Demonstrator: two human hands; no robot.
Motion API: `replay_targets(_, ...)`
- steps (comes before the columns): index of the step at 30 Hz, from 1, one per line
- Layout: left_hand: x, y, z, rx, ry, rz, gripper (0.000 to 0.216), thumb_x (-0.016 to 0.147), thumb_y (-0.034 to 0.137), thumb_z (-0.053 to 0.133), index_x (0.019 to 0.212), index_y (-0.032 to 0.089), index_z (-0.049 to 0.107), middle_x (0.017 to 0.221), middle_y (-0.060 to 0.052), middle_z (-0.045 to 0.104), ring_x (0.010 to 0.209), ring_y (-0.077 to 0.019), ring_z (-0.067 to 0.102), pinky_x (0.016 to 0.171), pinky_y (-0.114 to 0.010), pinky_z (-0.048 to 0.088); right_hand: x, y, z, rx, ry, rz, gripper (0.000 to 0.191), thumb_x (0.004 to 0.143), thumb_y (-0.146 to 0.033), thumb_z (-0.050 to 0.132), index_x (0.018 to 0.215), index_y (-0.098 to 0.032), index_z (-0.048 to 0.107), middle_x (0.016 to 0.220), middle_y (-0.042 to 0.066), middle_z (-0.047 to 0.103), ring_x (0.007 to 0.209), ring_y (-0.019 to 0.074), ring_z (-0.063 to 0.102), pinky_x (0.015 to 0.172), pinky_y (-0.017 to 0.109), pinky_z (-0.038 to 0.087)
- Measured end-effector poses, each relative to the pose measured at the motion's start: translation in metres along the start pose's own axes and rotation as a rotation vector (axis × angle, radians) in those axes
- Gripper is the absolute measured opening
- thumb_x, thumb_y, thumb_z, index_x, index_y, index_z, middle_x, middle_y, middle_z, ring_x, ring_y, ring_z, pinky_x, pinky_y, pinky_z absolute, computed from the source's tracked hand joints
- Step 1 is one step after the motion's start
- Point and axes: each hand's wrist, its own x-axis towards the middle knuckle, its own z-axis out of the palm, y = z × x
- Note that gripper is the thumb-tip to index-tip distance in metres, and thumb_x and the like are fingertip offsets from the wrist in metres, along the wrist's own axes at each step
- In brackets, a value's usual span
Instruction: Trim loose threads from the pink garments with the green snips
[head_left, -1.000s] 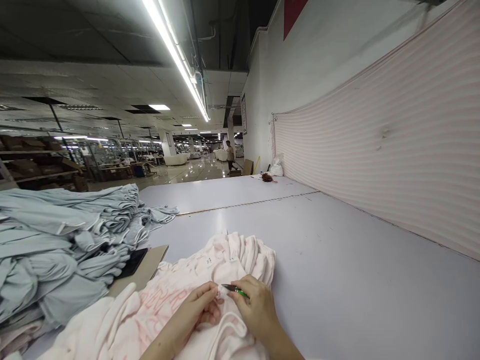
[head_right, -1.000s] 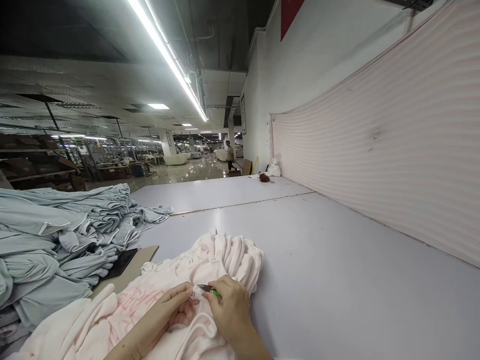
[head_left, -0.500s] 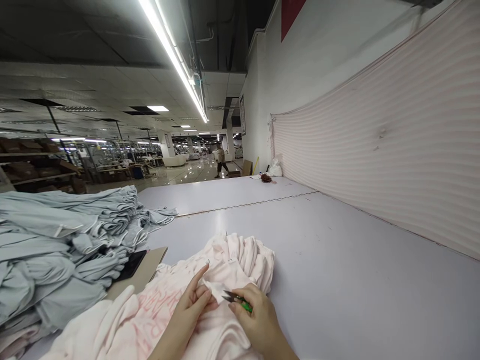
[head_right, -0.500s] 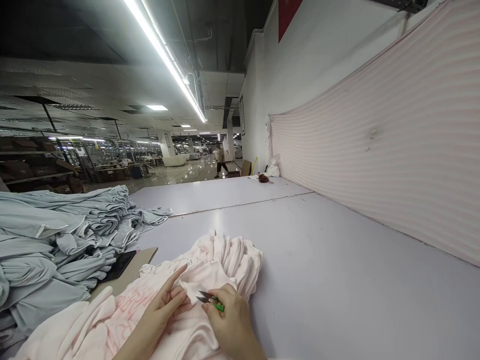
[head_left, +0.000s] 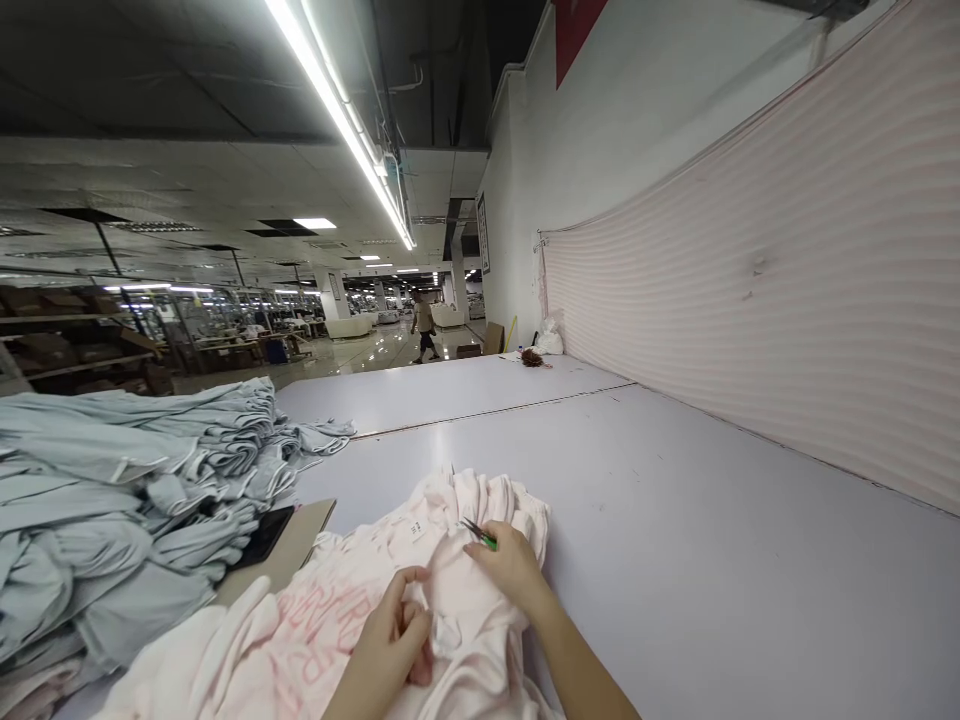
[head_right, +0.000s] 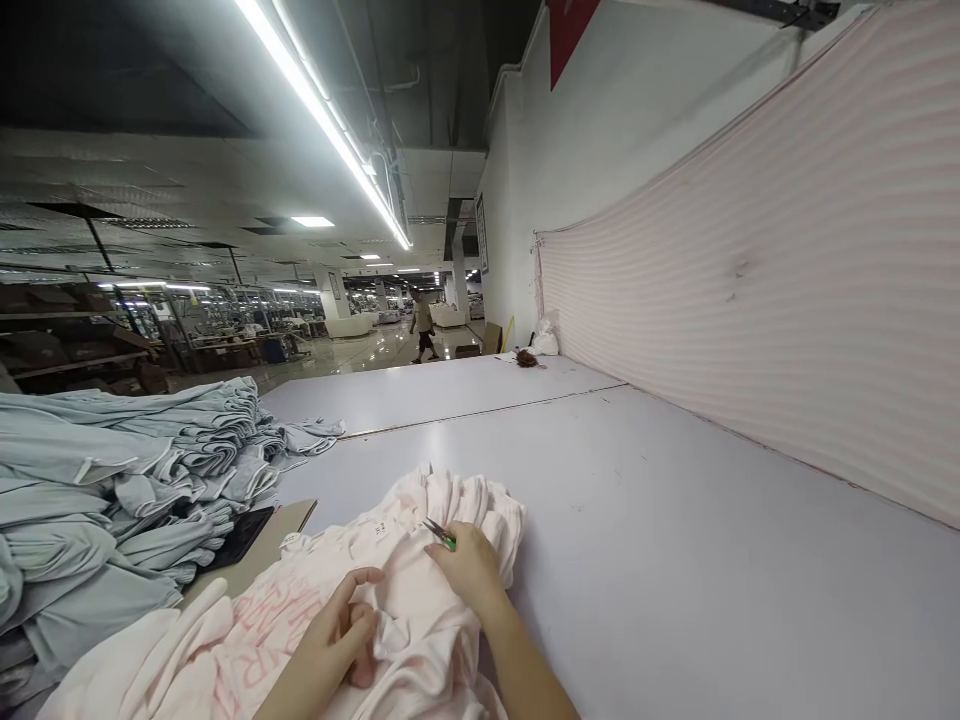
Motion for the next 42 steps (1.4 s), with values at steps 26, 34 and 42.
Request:
replay_targets(26, 0.012, 0.008, -0.007, 0.609, 0.222, 0.808, 0.018, 0.091, 0.015, 0.045, 0.083, 0.025, 0.058, 0.081, -0.001, 0.066, 0.075, -0.0187, 0.059, 0.071, -0.031, 0.045, -0.055, -0.027, -0.04, 0.094, -0.139, -0.169, 0.02, 0.085, -0.02, 0.065, 0.102, -0.021, 0.076, 0.092, 0.005, 0.068, 0.087, 0.0211, 0.066, 0.078, 0.029, 0.047)
replay_targets(34, -0.001, 0.029, -0.006, 0.713, 0.292, 1.106, 0.018, 0.09, 0.006, 0.05, 0.086, 0.023, 0.057, 0.076, 0.0, 0.066, 0.07, -0.0154, 0.059, 0.076, -0.029, 0.046, -0.058, -0.047, -0.038, -0.01, -0.18, -0.176, 0.022, 0.082, -0.012, 0.068, 0.093, -0.028, 0.079, 0.091, 0.0, 0.074, 0.085, 0.0181, 0.068, 0.075, 0.024, 0.046)
replay_targets(42, 0.002, 0.016, -0.003, 0.218, 0.168, 0.4, 0.018, 0.085, 0.042, 0.059, 0.082, 0.024, 0.06, 0.07, -0.001, 0.066, 0.059, -0.0183, 0.06, 0.054, -0.028, 0.047, -0.06, -0.028, -0.032, 0.087, -0.083, -0.147, 0.019, 0.083, -0.016, 0.066, 0.096, -0.024, 0.077, 0.092, 0.003, 0.073, 0.087, 0.0214, 0.068, 0.079, 0.029, 0.049)
